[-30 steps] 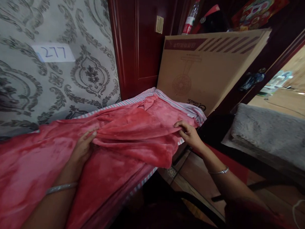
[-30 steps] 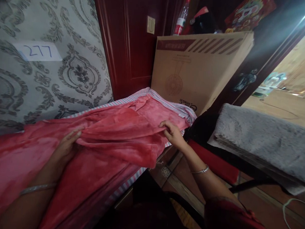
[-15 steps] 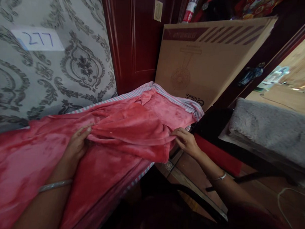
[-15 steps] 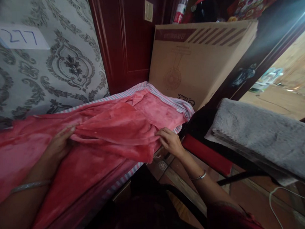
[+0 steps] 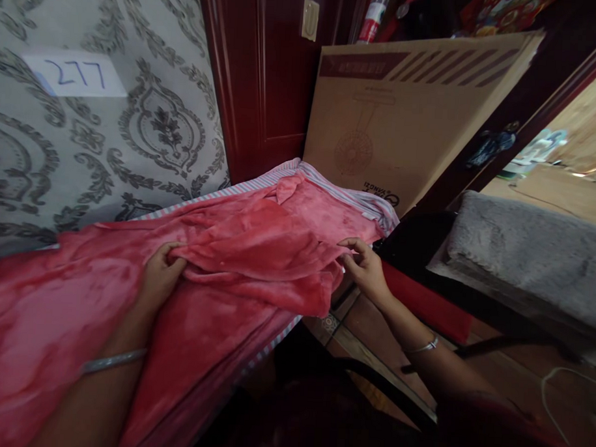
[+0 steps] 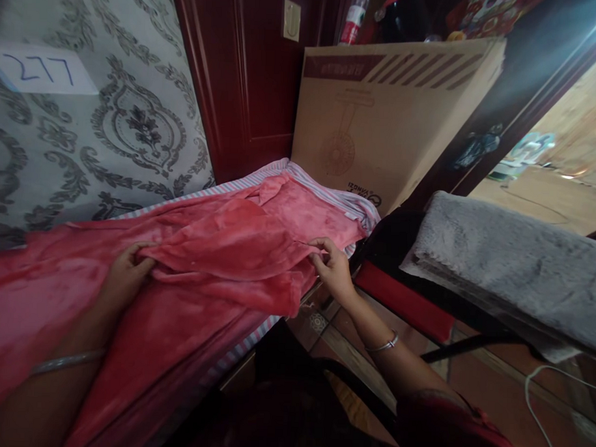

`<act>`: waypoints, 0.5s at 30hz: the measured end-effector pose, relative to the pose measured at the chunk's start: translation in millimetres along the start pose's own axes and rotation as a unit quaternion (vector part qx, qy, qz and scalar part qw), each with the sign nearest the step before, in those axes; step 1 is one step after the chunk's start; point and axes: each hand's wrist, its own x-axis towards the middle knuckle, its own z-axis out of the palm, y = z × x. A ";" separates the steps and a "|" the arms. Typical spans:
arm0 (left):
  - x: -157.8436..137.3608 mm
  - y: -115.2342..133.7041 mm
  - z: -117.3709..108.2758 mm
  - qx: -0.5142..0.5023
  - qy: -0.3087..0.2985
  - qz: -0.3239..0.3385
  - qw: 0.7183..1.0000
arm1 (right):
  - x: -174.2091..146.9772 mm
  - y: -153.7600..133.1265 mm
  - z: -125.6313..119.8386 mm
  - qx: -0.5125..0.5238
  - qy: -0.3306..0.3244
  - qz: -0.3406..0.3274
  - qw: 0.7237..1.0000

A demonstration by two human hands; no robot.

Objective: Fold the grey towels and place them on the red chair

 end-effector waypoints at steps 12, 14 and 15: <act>4.3 -9.7 -2.0 -0.183 0.076 -0.071 0.978 | -21.4 22.2 4.6 -0.161 -0.027 -0.137 0.977; 7.2 -12.7 -1.7 -0.197 0.078 -0.080 0.974 | -25.2 24.2 5.6 -0.172 -0.044 -0.150 0.973; 8.2 -13.3 -2.1 -0.204 0.081 -0.087 0.972 | -26.4 24.2 6.2 -0.169 -0.052 -0.156 0.972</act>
